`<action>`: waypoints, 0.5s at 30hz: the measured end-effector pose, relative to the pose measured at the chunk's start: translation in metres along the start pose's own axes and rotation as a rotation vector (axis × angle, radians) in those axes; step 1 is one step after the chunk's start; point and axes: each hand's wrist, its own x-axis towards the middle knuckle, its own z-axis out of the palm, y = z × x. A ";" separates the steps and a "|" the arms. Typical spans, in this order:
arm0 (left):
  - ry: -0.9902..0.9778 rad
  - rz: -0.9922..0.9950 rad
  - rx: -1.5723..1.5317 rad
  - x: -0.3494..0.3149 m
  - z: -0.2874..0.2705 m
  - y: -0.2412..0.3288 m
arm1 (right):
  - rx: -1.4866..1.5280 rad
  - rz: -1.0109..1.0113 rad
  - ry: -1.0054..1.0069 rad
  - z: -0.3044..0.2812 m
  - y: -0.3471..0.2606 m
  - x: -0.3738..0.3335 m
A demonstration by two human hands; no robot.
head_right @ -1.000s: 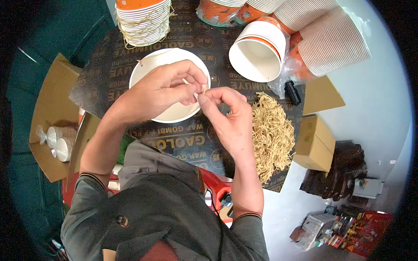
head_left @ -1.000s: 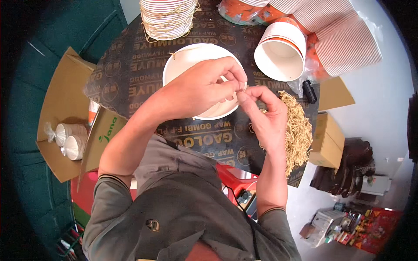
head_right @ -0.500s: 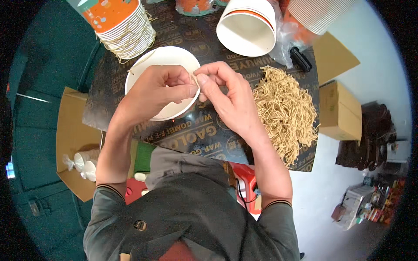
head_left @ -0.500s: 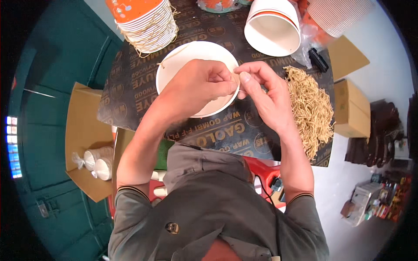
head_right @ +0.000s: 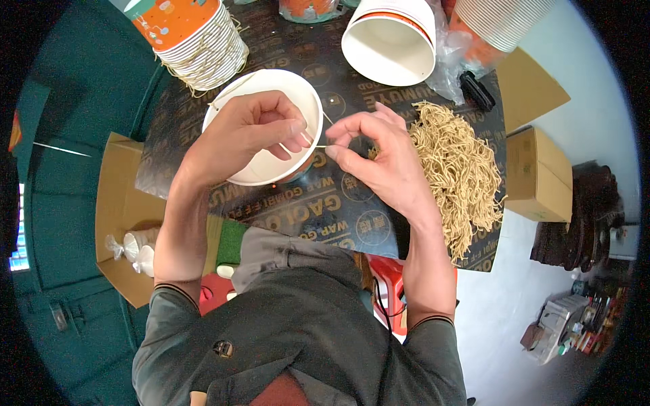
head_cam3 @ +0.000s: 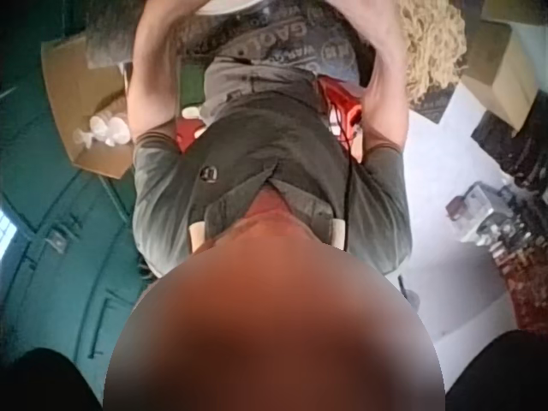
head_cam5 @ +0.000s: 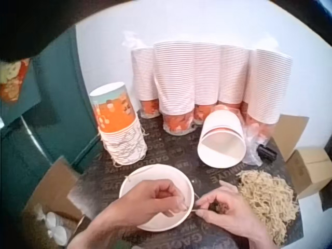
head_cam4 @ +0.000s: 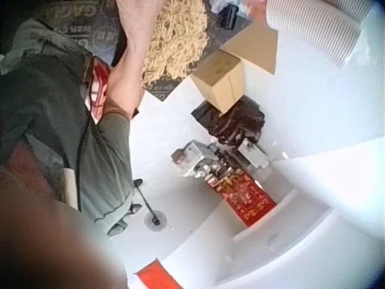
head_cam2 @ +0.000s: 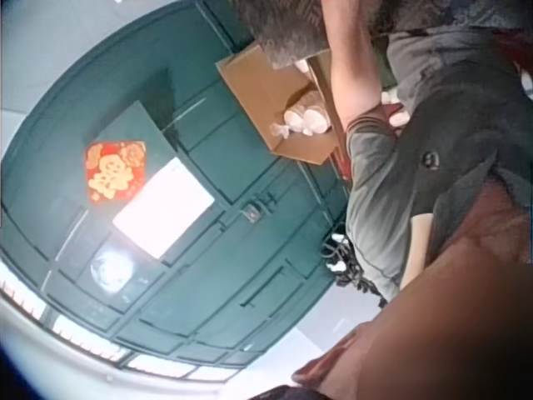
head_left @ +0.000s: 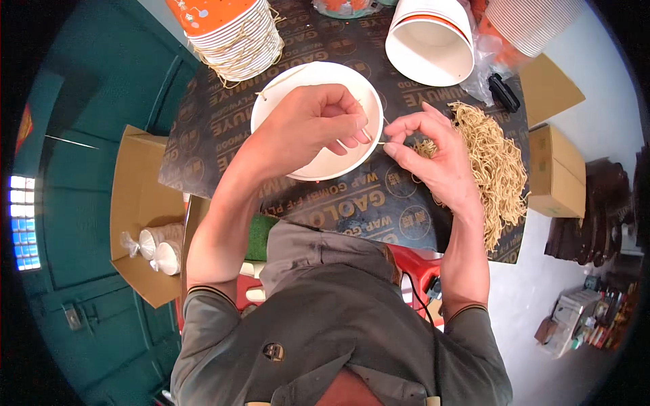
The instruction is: Threading and knotting strings through pre-punched holes in cardboard lids for paper cups.
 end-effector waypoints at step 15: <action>0.065 0.150 -0.081 -0.002 -0.001 -0.002 | -0.192 -0.159 0.167 0.029 -0.026 0.010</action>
